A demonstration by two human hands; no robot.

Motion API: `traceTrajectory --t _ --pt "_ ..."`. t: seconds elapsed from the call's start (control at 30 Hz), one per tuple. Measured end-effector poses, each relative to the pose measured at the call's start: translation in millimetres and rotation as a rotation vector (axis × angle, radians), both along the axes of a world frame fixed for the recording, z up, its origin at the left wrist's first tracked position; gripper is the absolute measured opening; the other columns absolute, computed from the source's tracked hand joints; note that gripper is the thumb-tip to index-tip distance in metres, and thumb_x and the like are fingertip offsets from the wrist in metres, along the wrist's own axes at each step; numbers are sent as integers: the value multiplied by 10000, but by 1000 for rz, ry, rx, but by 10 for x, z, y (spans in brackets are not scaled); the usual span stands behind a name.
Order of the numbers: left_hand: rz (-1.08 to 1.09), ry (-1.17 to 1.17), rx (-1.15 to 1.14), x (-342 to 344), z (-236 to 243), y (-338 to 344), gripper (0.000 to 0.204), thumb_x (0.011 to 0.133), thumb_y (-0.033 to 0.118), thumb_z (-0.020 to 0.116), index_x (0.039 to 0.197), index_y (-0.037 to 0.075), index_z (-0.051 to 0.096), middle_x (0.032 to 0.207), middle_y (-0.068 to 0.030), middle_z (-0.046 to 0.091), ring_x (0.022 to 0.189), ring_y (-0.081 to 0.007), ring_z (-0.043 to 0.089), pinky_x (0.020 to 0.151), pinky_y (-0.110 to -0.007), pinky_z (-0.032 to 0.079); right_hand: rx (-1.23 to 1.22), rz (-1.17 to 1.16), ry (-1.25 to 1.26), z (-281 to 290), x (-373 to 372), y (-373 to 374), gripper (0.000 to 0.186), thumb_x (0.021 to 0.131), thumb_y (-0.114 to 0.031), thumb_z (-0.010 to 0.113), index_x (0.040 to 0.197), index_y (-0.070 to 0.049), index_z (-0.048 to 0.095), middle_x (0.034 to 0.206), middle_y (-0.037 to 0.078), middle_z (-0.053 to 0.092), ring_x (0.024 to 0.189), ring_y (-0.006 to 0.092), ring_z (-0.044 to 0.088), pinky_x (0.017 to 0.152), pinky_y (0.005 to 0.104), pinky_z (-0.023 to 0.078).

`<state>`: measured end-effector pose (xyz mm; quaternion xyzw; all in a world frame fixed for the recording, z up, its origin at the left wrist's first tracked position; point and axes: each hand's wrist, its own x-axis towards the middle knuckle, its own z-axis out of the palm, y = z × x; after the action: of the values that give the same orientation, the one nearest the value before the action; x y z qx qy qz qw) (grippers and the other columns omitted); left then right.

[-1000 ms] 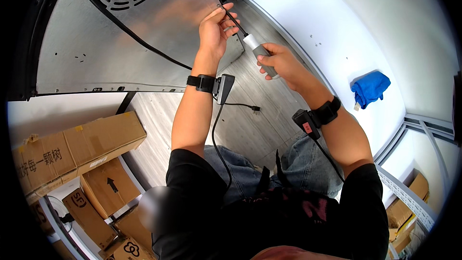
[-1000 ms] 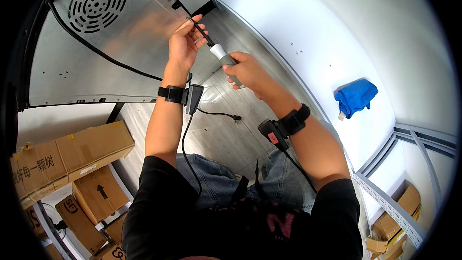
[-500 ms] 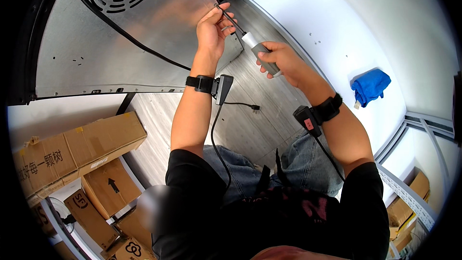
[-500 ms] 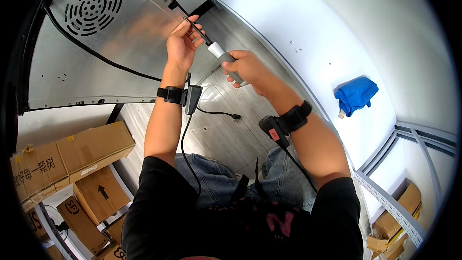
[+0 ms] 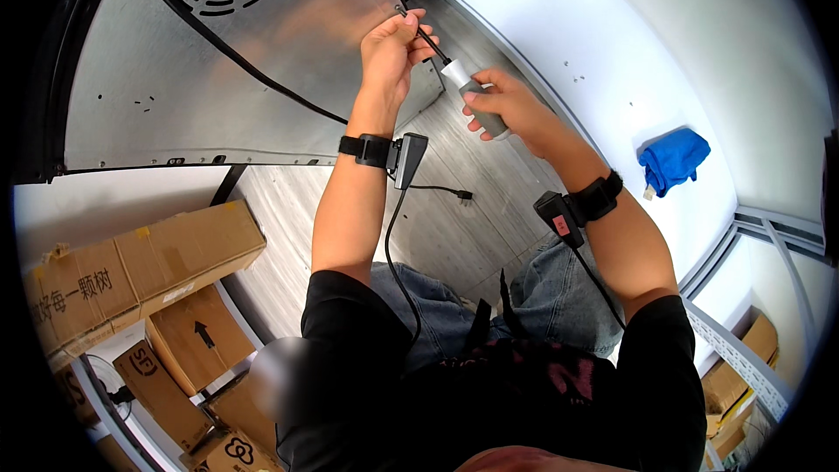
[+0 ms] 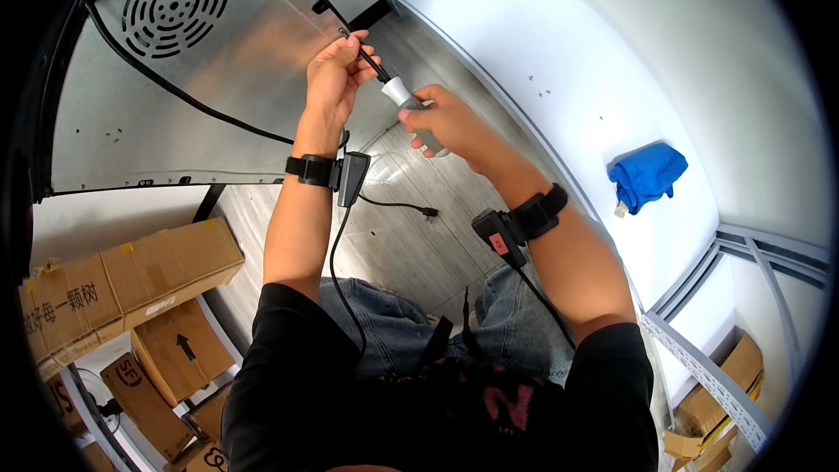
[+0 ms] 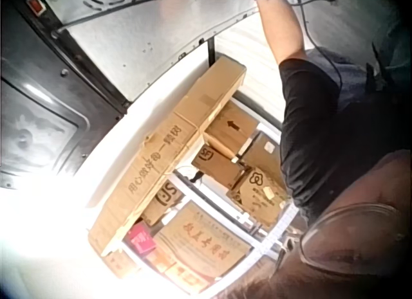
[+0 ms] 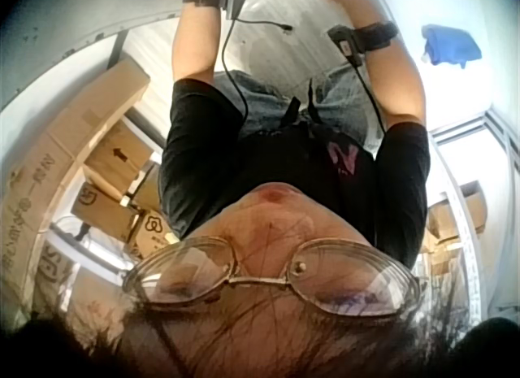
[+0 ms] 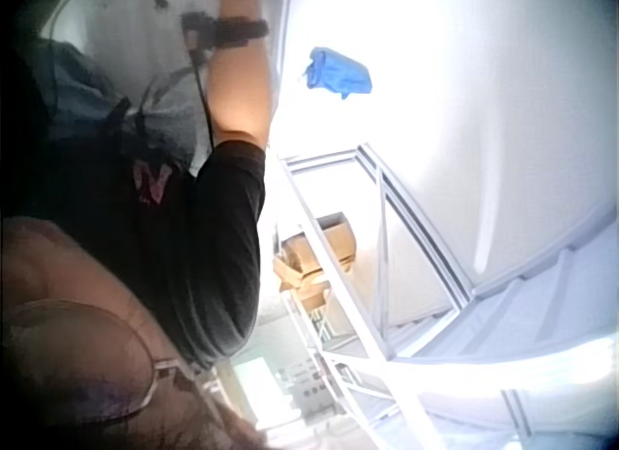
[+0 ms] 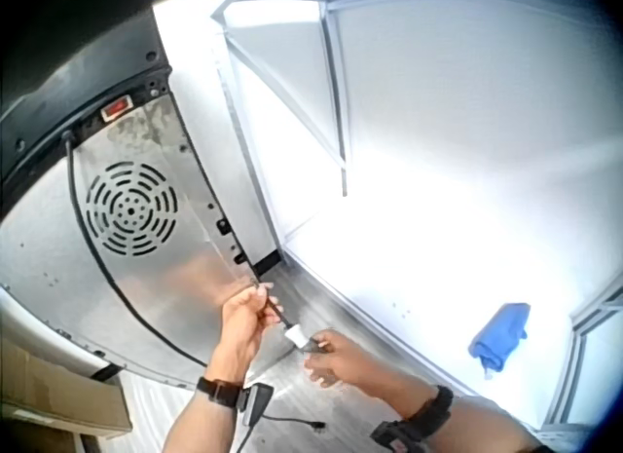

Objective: The person wipes the back of a black appliance with a blue cloth, then uses a screwdriver to tighten screws on the back panel. The person handles the cloth and screwdriver throughout the task.

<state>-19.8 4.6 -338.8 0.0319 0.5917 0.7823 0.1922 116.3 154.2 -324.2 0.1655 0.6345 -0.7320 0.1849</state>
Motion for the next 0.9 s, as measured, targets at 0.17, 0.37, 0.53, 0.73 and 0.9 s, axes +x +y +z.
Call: traceTrajectory --t 0.17,0.37,0.53,0.73,0.9 --pt "-14 -29 -4 1 39 -12 224 949 185 551 1055 -5 604 827 -61 638 720 -161 640 638 -251 530 -50 13 105 -150 -4 -17 338 878 -158 602 1155 22 532 925 62 570 799 133 577 634 279 509" --pt "-4 -30 -114 8 36 3 189 927 181 587 992 6 620 799 -48 635 696 -153 637 619 -240 525 94 85 148 -174 -16 -83 402 825 -143 666 1140 54 515 871 92 584 699 132 565 559 274 480" --pt "-21 -38 -44 -10 38 6 207 938 171 564 1027 -9 615 795 -54 635 698 -161 640 634 -256 538 103 2 154 -168 -5 -102 375 847 -201 662 1126 -11 500 887 55 560 736 114 546 606 275 506" --pt "-45 -50 5 11 84 -28 232 956 154 521 1078 -25 605 837 -71 635 711 -173 644 656 -273 551 -57 151 -54 -28 -12 -23 383 855 -252 645 1127 -16 514 911 62 578 789 135 583 639 319 532" --pt "-55 -41 -124 15 117 -33 220 951 155 530 1069 -14 608 819 -63 631 700 -159 640 621 -252 543 182 186 27 -94 -23 -48 431 826 -264 676 1118 12 520 902 75 583 782 156 602 600 315 536"
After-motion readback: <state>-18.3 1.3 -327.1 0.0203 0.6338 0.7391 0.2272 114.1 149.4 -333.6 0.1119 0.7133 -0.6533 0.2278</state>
